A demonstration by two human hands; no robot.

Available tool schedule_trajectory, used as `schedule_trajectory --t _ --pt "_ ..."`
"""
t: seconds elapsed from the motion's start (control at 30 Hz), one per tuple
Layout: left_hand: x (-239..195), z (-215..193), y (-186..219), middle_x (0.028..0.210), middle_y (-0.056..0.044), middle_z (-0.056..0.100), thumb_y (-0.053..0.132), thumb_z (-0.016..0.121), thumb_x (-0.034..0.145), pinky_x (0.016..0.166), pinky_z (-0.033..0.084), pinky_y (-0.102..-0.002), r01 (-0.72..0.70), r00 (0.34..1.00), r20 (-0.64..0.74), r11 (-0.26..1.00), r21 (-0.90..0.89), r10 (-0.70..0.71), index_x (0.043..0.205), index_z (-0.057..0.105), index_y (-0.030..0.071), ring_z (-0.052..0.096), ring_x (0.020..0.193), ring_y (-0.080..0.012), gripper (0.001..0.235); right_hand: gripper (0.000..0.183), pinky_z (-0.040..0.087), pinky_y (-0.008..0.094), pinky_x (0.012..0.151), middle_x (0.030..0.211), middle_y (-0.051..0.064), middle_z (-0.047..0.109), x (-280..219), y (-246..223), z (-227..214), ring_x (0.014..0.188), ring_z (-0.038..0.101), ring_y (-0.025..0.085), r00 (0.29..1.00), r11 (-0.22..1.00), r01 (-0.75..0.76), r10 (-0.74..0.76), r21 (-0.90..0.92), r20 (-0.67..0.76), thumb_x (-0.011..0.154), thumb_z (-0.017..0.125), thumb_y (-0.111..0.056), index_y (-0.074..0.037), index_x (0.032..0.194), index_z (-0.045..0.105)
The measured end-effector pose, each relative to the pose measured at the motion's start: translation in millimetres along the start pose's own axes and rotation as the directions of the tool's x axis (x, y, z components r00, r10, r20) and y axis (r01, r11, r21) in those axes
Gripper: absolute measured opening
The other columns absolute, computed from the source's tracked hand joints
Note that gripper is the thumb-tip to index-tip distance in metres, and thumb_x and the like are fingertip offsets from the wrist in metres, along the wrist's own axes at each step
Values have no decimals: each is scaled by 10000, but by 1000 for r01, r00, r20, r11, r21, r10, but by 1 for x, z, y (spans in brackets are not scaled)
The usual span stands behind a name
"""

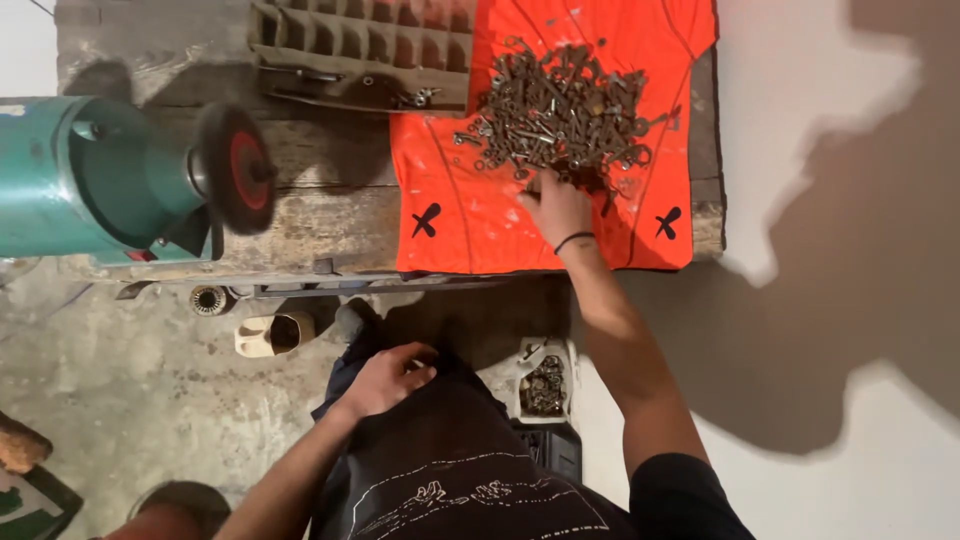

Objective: Clean and polish various small metal bolts and parts using a bench grinder wheel.

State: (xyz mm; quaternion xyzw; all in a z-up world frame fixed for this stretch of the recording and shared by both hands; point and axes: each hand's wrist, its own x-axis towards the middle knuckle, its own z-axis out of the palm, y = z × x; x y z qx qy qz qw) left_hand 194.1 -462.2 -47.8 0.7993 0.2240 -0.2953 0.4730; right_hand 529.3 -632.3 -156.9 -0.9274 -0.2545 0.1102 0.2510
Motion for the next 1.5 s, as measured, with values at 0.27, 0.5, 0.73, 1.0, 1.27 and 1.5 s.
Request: schedule_trajectory --t 0.27,0.5,0.73,1.0,1.27,1.5 --pt "3 -46 -74 1027 -138 772 326 710 888 805 566 -389 -108 989 -99 994 -14 106 1228 687 139 748 923 -286 389 220 545 508 689 923 137 743 -25 4 16 823 706 378 974 998 43 -31 47 -226 904 772 -310 -118 999 719" --pt "11 -110 -94 1068 -129 756 362 691 903 810 563 -380 20 1000 22 999 49 -21 1249 665 176 736 900 -310 394 425 548 533 727 909 154 751 -23 -23 4 841 713 385 936 945 -325 318 -26 -151 850 795 -505 -100 970 752" --pt "26 -144 -128 1106 -134 751 279 722 928 826 540 -344 -410 912 33 912 -5 410 1222 685 109 708 980 -240 342 537 560 508 734 875 147 746 -33 -35 -1 844 715 369 895 894 -444 445 -53 13 766 808 -591 -91 947 737" --pt "50 -124 -105 1089 -103 766 214 714 927 849 547 -326 -139 990 -25 950 -279 138 1231 686 98 682 946 -180 326 446 533 462 710 1021 156 708 -31 -42 -2 853 699 357 985 985 -148 155 95 -78 828 762 -406 -78 1112 660" --pt "79 -98 -6 1152 -124 753 203 719 913 907 543 -335 -386 919 18 910 -151 393 1215 693 74 727 1046 -231 329 183 554 354 748 893 146 691 -25 -16 12 833 713 238 994 817 -103 103 567 33 925 748 -189 -26 975 681" --pt "70 -109 46 1091 -134 750 240 724 911 866 566 -352 -333 893 -376 924 -188 245 1278 657 59 747 980 -248 415 219 534 361 617 852 167 719 -23 -124 -32 684 720 286 927 881 52 -218 469 306 891 770 -222 -51 1027 753"
